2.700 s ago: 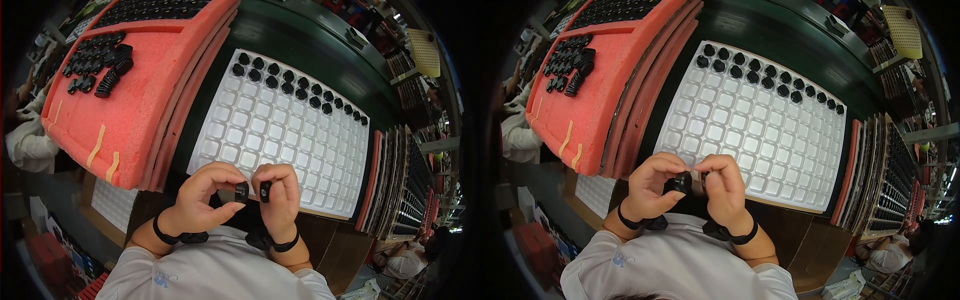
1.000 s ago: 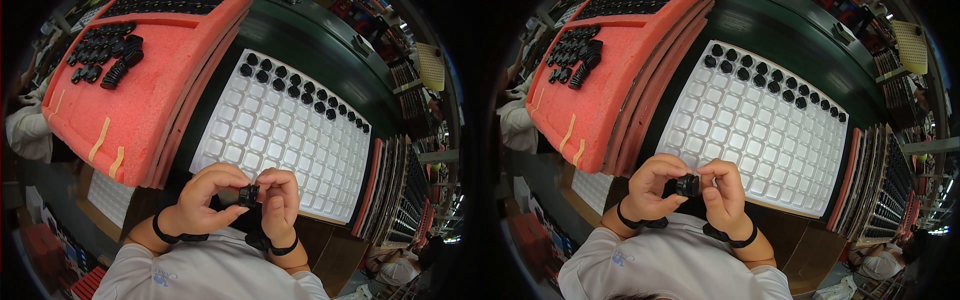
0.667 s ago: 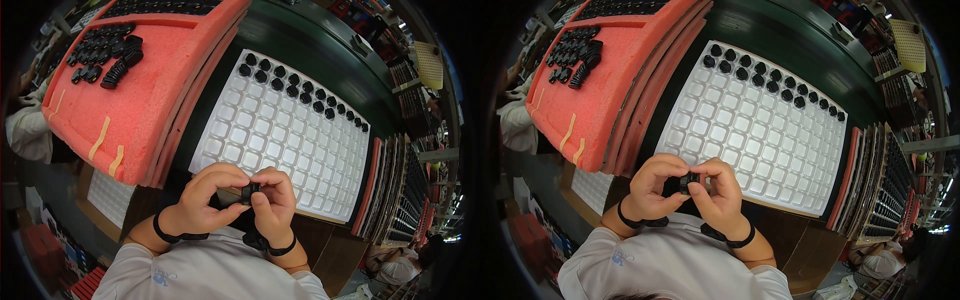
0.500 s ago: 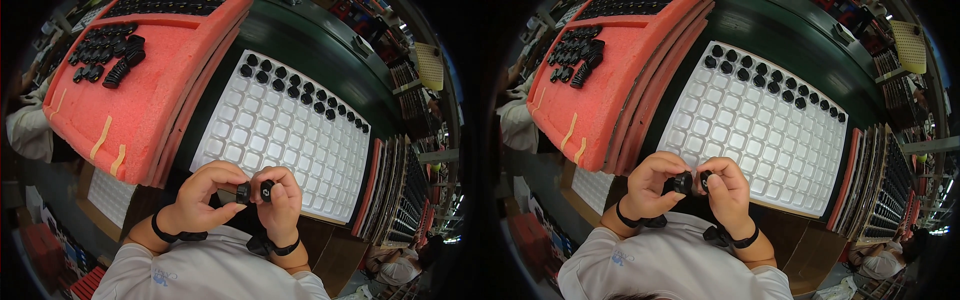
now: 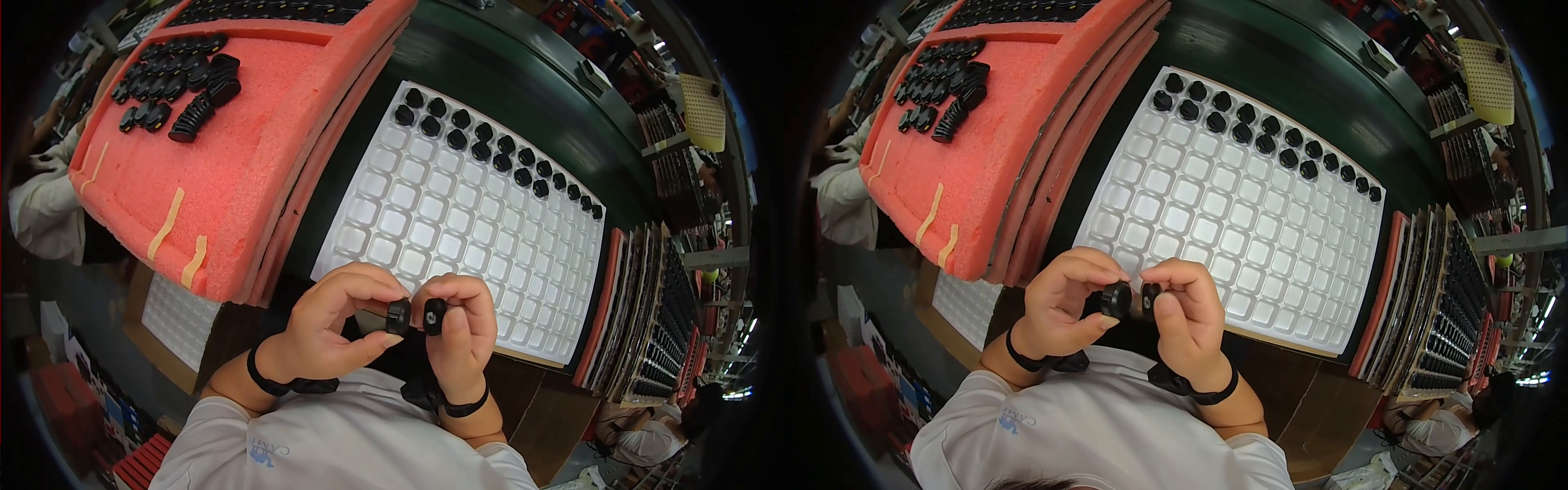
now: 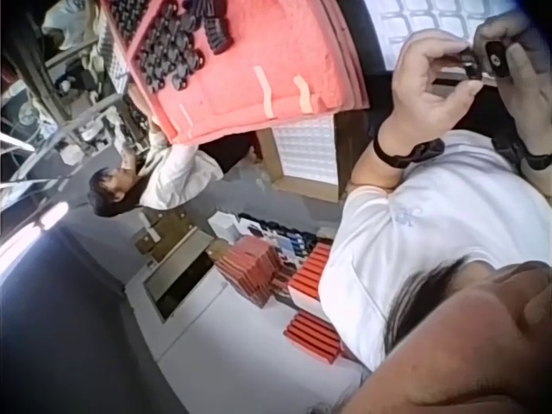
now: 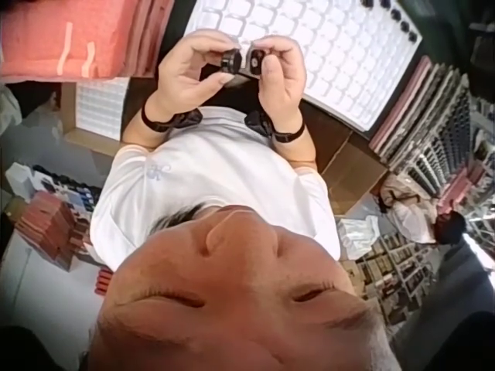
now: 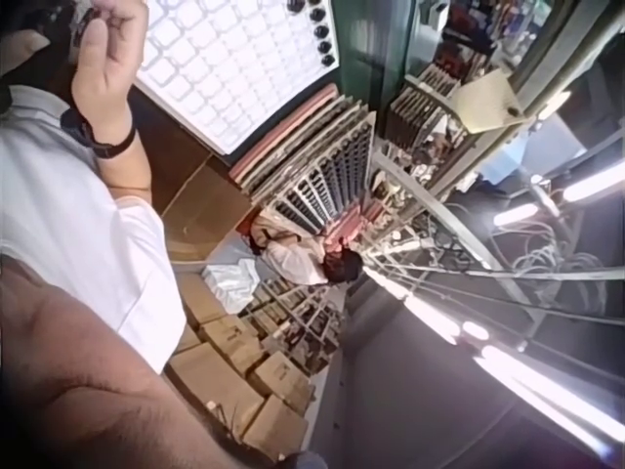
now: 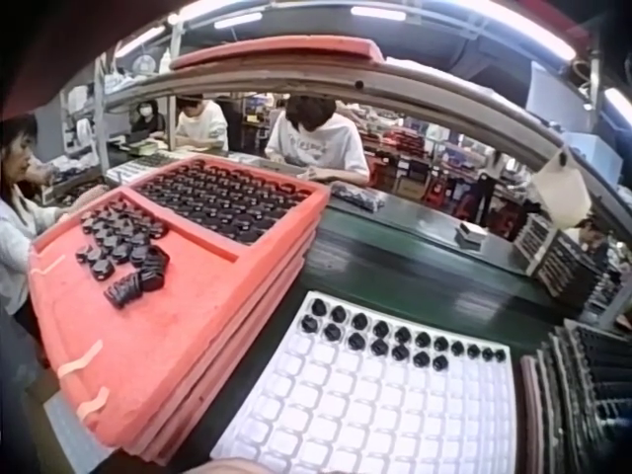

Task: The person picks up black components from a pink foam tray, joins two pieces together by hand, and places the assembled unit into a white plastic tray.

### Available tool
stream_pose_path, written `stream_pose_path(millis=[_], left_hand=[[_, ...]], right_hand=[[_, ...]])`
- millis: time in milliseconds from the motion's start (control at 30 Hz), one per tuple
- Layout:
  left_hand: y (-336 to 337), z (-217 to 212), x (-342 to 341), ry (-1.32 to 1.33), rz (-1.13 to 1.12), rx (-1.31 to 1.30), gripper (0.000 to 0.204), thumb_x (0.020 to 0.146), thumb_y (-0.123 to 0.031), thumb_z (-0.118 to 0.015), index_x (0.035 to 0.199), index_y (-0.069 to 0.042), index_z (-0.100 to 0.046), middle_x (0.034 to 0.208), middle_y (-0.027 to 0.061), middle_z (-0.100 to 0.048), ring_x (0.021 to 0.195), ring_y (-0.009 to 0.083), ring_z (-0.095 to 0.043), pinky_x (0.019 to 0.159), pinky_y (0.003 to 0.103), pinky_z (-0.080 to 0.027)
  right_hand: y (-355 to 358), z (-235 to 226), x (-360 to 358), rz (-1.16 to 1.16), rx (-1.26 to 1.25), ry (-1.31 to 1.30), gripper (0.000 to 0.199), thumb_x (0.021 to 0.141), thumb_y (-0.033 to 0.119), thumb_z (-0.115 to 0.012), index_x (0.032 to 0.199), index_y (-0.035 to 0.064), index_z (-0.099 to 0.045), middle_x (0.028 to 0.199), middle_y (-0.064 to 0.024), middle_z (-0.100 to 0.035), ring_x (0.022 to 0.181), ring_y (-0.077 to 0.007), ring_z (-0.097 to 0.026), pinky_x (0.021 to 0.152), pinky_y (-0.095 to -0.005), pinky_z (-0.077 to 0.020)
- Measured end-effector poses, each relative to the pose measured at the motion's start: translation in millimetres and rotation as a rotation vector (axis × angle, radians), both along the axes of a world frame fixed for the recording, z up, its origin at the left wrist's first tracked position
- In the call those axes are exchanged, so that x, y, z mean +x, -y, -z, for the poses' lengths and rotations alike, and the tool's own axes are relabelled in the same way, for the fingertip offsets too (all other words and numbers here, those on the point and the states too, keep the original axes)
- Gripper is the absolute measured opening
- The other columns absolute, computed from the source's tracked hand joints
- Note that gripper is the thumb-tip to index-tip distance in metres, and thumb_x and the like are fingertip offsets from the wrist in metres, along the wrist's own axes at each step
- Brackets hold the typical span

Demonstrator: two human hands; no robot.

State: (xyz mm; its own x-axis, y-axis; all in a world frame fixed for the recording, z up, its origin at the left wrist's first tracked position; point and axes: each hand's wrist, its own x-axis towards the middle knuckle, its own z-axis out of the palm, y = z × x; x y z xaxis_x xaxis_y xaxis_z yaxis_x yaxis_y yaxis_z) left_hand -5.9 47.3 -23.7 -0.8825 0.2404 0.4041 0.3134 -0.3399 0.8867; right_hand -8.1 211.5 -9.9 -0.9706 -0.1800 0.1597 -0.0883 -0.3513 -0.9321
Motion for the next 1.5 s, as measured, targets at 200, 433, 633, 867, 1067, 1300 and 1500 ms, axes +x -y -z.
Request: stream_pose_path(millis=[200,433,633,867,1067,1300,1500], left_hand=[[0.5,-0.4,-0.3,-0.049,-0.034,-0.03,0.039,0.08,-0.002,-0.067,0.113,0.004,-0.047,0.11,0.0174,-0.05,0.101,0.0217,-0.053,0.085,0.032,-0.048],[1.8,1.9,-1.4,-0.015,-0.018,-0.017,0.039,0.082,-0.005,-0.067,0.114,0.005,-0.047,0.107,0.0158,-0.052,0.098,0.0211,-0.058,0.083,0.03,-0.052],[-3.3,2.7,-2.5,0.09,0.033,0.036,0.037,0.084,-0.01,-0.066,0.114,0.004,-0.049,0.106,0.0136,-0.054,0.099,0.0191,-0.057,0.085,0.031,-0.05],[-2.6,9.7,-16.6,-0.235,-0.176,-0.799,0.037,0.079,-0.014,-0.069,0.11,0.0,-0.054,0.109,0.0141,-0.056,0.095,0.0284,-0.058,0.083,0.036,-0.048],[7.8,12.7,-8.0,-0.21,-0.081,-0.866,0.038,0.073,-0.01,-0.072,0.106,0.0,-0.057,0.106,0.0158,-0.06,0.099,0.0335,-0.057,0.084,0.038,-0.047],[33.7,-13.8,4.7,-0.265,0.025,-0.806,0.032,0.07,-0.007,-0.073,0.099,0.0,-0.06,0.099,0.014,-0.063,0.09,0.032,-0.06,0.076,0.038,-0.05],[55.5,-34.8,13.2,-0.292,0.074,-0.777,0.031,0.069,-0.009,-0.075,0.096,-0.001,-0.062,0.095,0.0118,-0.064,0.084,0.0292,-0.062,0.072,0.036,-0.051]], right_hand=[[-6.5,5.4,-5.5,-0.007,0.192,-0.237,0.036,0.09,0.031,-0.057,0.104,-0.0012,-0.051,0.087,-0.0074,-0.05,0.077,-0.0133,-0.045,0.069,-0.0253,-0.0382],[-11.7,-2.4,-11.1,-0.057,0.4,-0.332,0.028,0.08,0.013,-0.067,0.101,-0.0012,-0.056,0.09,-0.0081,-0.051,0.081,-0.0158,-0.048,0.074,-0.0274,-0.0402],[-21.0,-11.4,-19.3,-0.051,0.514,-0.426,0.026,0.075,0.001,-0.064,0.1,-0.0004,-0.058,0.092,-0.0102,-0.054,0.083,-0.0186,-0.05,0.075,-0.0289,-0.0418],[-72.9,-18.6,-60.3,0.073,0.911,-0.372,0.023,0.076,0.0,-0.063,0.099,0.0015,-0.059,0.09,-0.0084,-0.057,0.082,-0.0171,-0.054,0.072,-0.0276,-0.0435],[-188.9,19.5,-143.5,0.417,1.257,-0.187,0.016,0.082,0.008,-0.063,0.096,-0.0005,-0.058,0.081,-0.0059,-0.061,0.07,-0.0135,-0.055,0.063,-0.0265,-0.0454],[-242.5,45.8,-184.4,0.509,1.404,-0.055,0.023,0.08,0.015,-0.066,0.095,-0.0007,-0.06,0.085,-0.0116,-0.062,0.071,-0.0233,-0.06,0.067,-0.0332,-0.048],[-239.4,56.8,-196.5,0.508,1.451,-0.035,0.022,0.079,0.015,-0.066,0.093,-0.0013,-0.061,0.089,-0.0139,-0.062,0.077,-0.0293,-0.061,0.071,-0.0363,-0.0482]])
